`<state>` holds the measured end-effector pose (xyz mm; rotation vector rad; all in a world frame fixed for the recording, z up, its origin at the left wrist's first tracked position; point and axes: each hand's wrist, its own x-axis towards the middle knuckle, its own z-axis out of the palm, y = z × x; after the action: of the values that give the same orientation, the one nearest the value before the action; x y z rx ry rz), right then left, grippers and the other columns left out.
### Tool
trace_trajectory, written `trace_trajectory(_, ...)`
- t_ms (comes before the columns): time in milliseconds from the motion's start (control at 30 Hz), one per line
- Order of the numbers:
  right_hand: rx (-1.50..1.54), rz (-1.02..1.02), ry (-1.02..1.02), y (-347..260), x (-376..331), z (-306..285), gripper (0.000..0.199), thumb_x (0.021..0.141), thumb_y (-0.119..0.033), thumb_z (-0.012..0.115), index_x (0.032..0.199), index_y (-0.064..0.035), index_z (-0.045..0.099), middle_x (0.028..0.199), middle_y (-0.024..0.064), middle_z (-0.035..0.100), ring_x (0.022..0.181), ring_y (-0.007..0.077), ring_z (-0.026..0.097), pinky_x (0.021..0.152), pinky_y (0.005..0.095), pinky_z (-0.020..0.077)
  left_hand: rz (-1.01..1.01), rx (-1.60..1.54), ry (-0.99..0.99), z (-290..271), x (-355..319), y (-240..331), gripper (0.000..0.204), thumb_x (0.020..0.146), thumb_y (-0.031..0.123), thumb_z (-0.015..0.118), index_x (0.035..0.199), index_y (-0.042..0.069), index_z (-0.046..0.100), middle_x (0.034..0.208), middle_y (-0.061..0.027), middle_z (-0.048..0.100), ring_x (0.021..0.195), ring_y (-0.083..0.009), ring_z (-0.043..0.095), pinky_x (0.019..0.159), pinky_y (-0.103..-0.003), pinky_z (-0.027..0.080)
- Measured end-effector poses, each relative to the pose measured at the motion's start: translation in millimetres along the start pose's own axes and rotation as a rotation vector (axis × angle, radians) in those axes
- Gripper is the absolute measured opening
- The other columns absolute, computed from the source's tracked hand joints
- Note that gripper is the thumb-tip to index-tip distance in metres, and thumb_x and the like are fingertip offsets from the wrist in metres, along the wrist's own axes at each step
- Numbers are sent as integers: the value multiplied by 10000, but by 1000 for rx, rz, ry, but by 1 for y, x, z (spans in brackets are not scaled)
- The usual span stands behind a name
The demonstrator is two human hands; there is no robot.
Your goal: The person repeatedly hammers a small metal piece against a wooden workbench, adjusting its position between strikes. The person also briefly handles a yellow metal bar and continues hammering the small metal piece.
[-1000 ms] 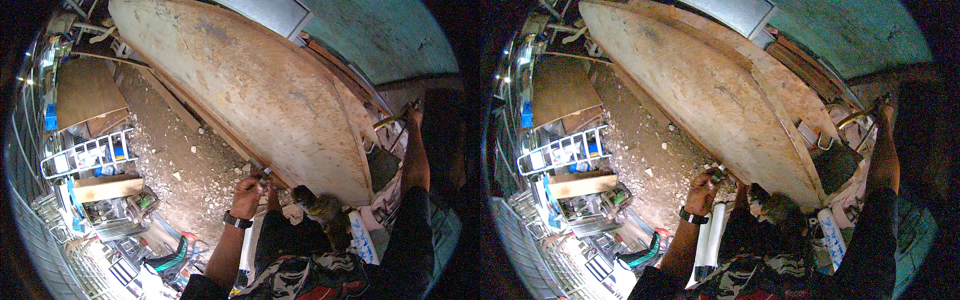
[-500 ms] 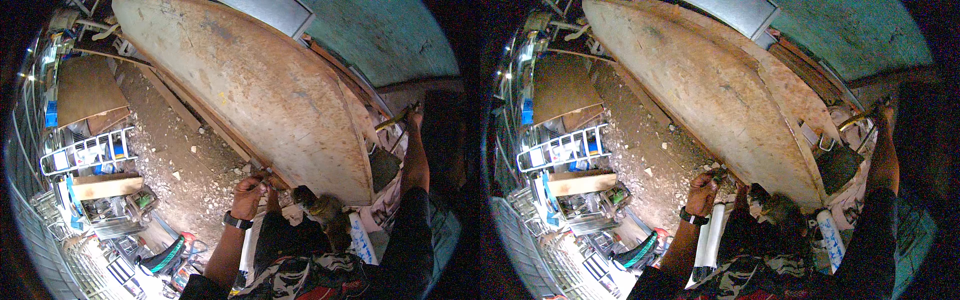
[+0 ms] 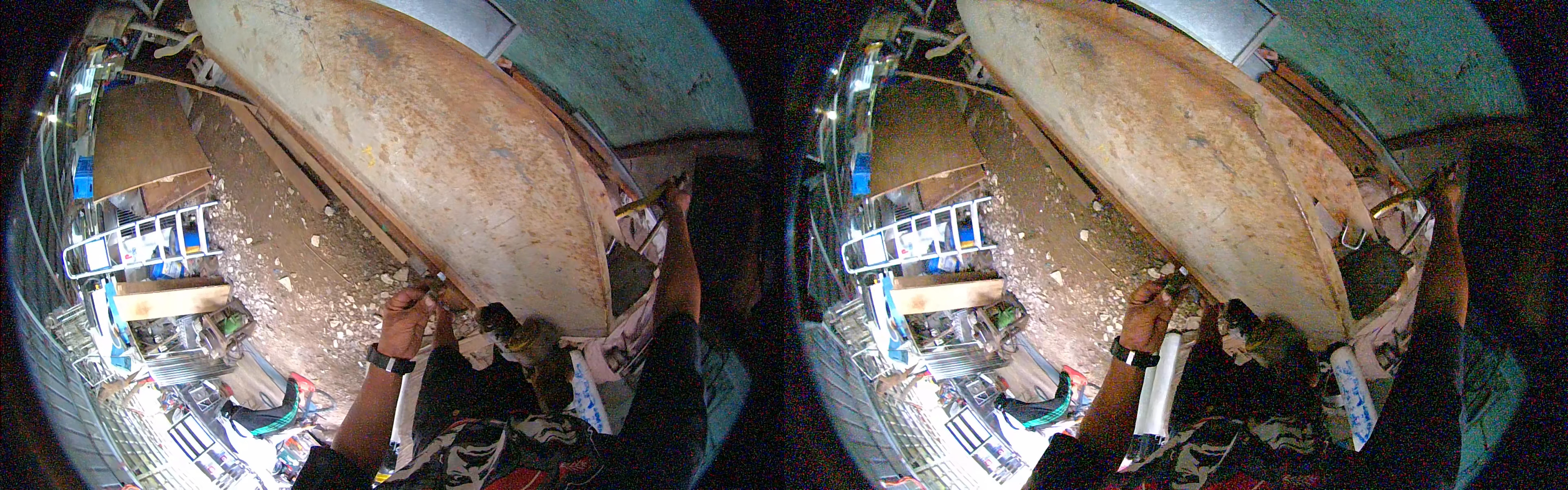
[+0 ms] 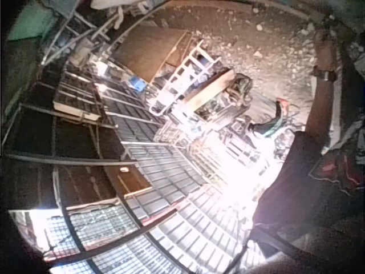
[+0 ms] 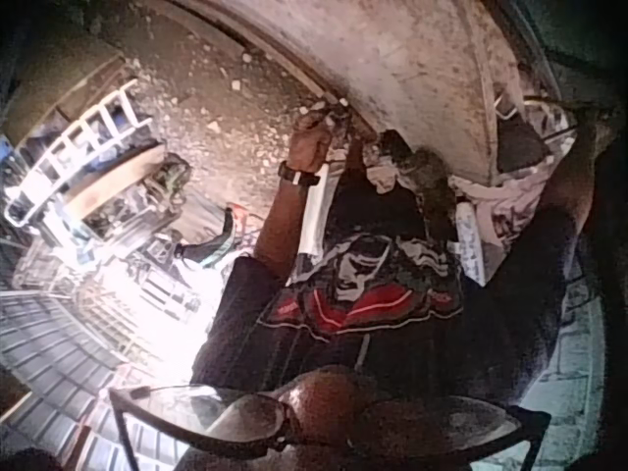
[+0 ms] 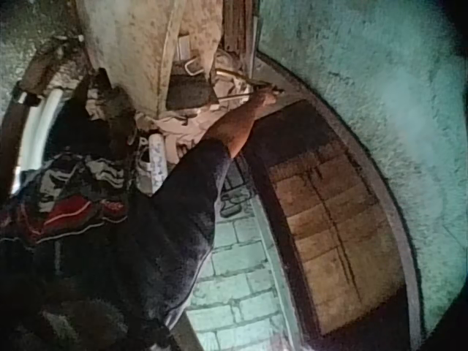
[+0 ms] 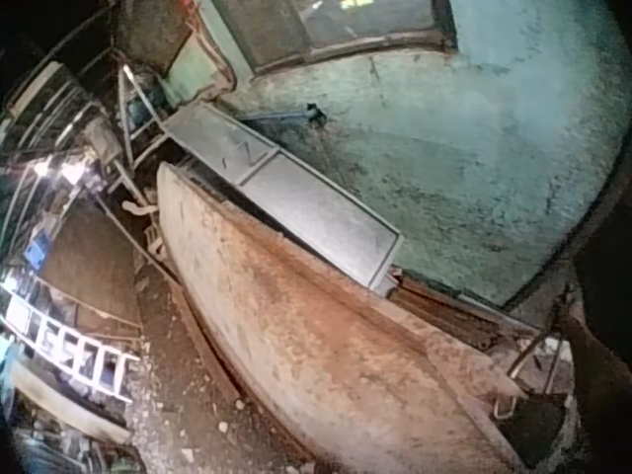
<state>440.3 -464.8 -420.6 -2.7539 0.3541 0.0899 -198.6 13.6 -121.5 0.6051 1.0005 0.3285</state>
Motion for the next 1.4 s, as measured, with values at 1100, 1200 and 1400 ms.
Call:
trace_trajectory(1100, -696, -898, 239, 74, 10, -8, 568, 771, -554, 819, 806, -7, 673, 747, 81, 682, 664, 222, 648, 603, 405, 508, -40, 152, -14, 1, -2, 5, 170, 906, -5, 683, 1070, 38, 674, 1082, -84, 709, 1011, -201, 672, 911, -330, 555)
trace_trajectory(1200, -104, -372, 46, 75, 27, 5, 551, 786, -554, 805, 817, -16, 694, 764, 76, 690, 664, 211, 649, 607, 397, 508, -7, 175, -2, 5, -3, 6, 169, 912, 13, 679, 1079, 36, 671, 1071, -66, 707, 990, -178, 665, 883, -306, 552)
trace_trajectory(1400, 545, 126, -149, 19, -11, -16, 575, 832, -554, 761, 844, 18, 714, 824, 103, 721, 715, 226, 665, 649, 393, 515, 46, 270, -20, 7, -2, 4, 249, 925, 44, 673, 1173, 22, 673, 1120, -49, 708, 976, -144, 645, 851, -286, 528)
